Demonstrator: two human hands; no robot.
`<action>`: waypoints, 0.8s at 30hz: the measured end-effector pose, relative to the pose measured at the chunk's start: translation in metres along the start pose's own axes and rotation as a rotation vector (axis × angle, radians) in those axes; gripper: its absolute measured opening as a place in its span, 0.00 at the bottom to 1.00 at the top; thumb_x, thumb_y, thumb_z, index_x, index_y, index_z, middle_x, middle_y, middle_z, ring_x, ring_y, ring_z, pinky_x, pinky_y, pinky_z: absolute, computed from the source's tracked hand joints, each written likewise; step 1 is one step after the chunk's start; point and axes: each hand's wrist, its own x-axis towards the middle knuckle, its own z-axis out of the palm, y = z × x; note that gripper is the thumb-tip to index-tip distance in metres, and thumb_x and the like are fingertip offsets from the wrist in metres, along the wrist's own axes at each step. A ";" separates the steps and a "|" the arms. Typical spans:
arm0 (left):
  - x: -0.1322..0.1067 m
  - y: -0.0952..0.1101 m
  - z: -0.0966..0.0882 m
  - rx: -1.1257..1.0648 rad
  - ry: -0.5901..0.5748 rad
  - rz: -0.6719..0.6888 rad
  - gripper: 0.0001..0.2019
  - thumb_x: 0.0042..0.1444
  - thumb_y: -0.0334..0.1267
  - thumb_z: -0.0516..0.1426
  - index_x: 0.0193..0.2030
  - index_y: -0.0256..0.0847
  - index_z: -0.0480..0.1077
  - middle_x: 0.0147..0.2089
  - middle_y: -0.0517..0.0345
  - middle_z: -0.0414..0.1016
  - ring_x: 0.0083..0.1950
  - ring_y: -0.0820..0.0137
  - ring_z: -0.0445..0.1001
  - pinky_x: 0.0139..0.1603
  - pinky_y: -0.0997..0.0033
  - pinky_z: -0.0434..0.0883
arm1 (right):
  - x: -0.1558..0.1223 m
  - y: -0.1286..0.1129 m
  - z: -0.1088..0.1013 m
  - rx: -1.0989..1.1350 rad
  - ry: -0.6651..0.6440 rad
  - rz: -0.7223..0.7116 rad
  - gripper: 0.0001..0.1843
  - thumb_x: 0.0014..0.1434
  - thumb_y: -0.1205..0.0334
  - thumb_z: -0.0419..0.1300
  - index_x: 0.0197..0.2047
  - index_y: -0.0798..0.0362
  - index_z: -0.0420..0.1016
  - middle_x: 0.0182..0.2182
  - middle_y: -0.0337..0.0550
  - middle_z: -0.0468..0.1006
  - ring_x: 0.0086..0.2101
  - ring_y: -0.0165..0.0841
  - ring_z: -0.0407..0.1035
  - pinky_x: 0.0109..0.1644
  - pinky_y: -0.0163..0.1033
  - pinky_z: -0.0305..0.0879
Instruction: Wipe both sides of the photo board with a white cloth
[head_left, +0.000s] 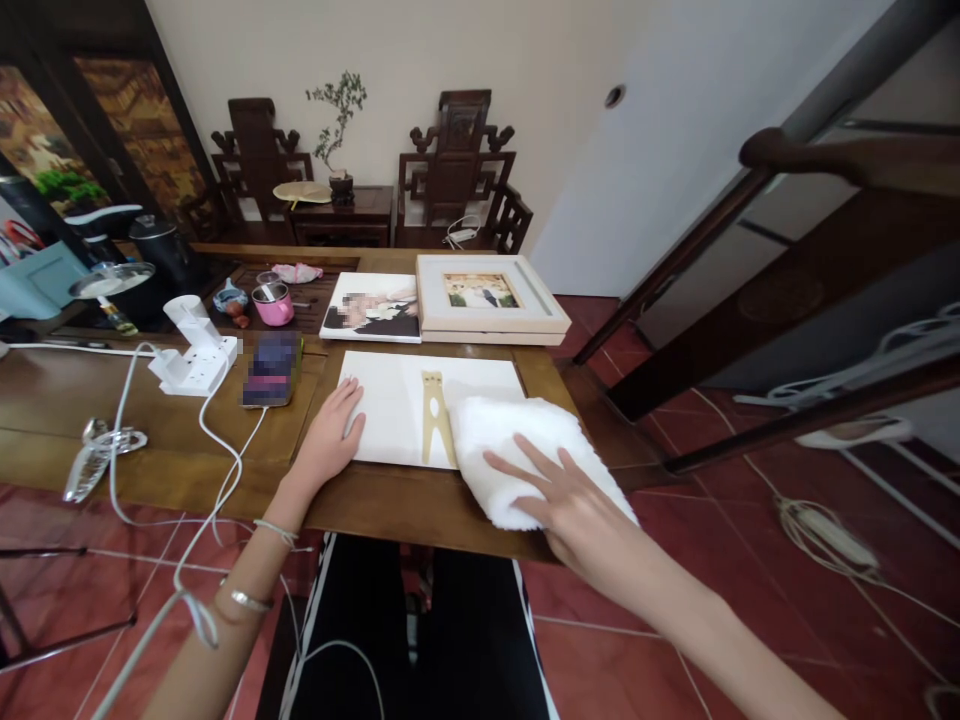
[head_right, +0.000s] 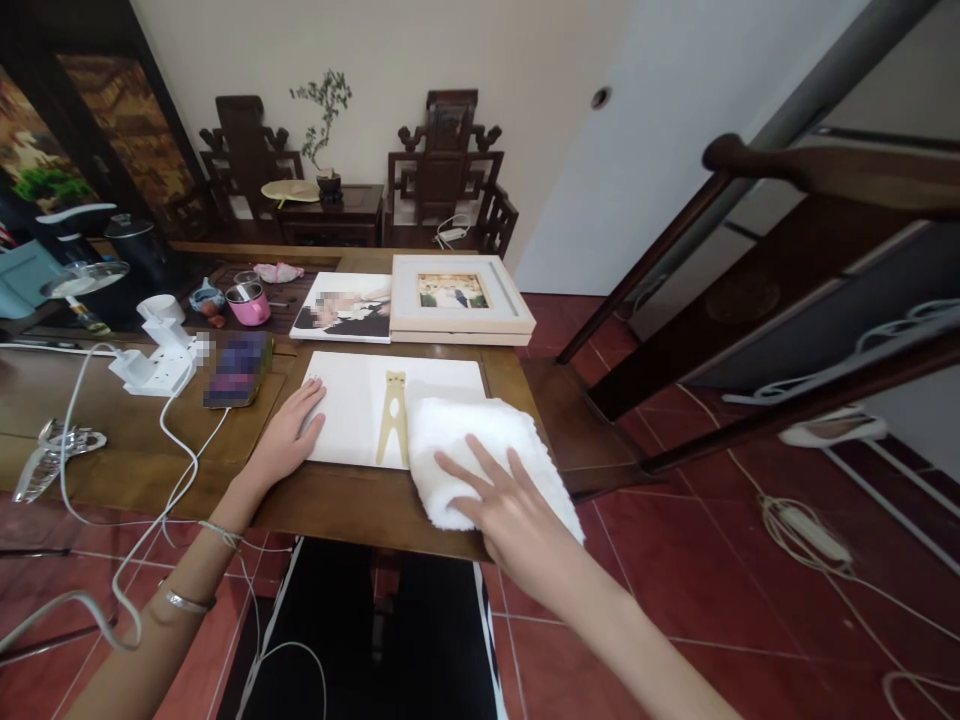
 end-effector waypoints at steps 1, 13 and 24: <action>0.000 0.000 0.000 -0.001 0.001 0.000 0.22 0.63 0.38 0.47 0.61 0.30 0.63 0.66 0.40 0.60 0.70 0.59 0.54 0.69 0.53 0.54 | 0.008 0.006 -0.001 0.003 0.000 -0.001 0.29 0.38 0.86 0.44 0.36 0.51 0.75 0.65 0.39 0.58 0.66 0.53 0.41 0.60 0.74 0.51; -0.001 0.000 0.001 0.004 0.000 -0.007 0.22 0.63 0.39 0.47 0.62 0.33 0.62 0.67 0.43 0.60 0.70 0.60 0.54 0.69 0.52 0.54 | 0.107 0.073 -0.001 0.013 0.060 0.062 0.29 0.44 0.85 0.45 0.45 0.55 0.73 0.61 0.53 0.64 0.64 0.53 0.48 0.59 0.71 0.53; 0.000 0.000 0.001 0.011 -0.001 -0.001 0.22 0.63 0.38 0.46 0.61 0.31 0.63 0.66 0.40 0.60 0.70 0.59 0.54 0.69 0.53 0.54 | -0.002 -0.001 -0.019 0.151 -0.011 -0.073 0.30 0.38 0.84 0.43 0.36 0.50 0.75 0.63 0.38 0.62 0.66 0.46 0.41 0.65 0.68 0.46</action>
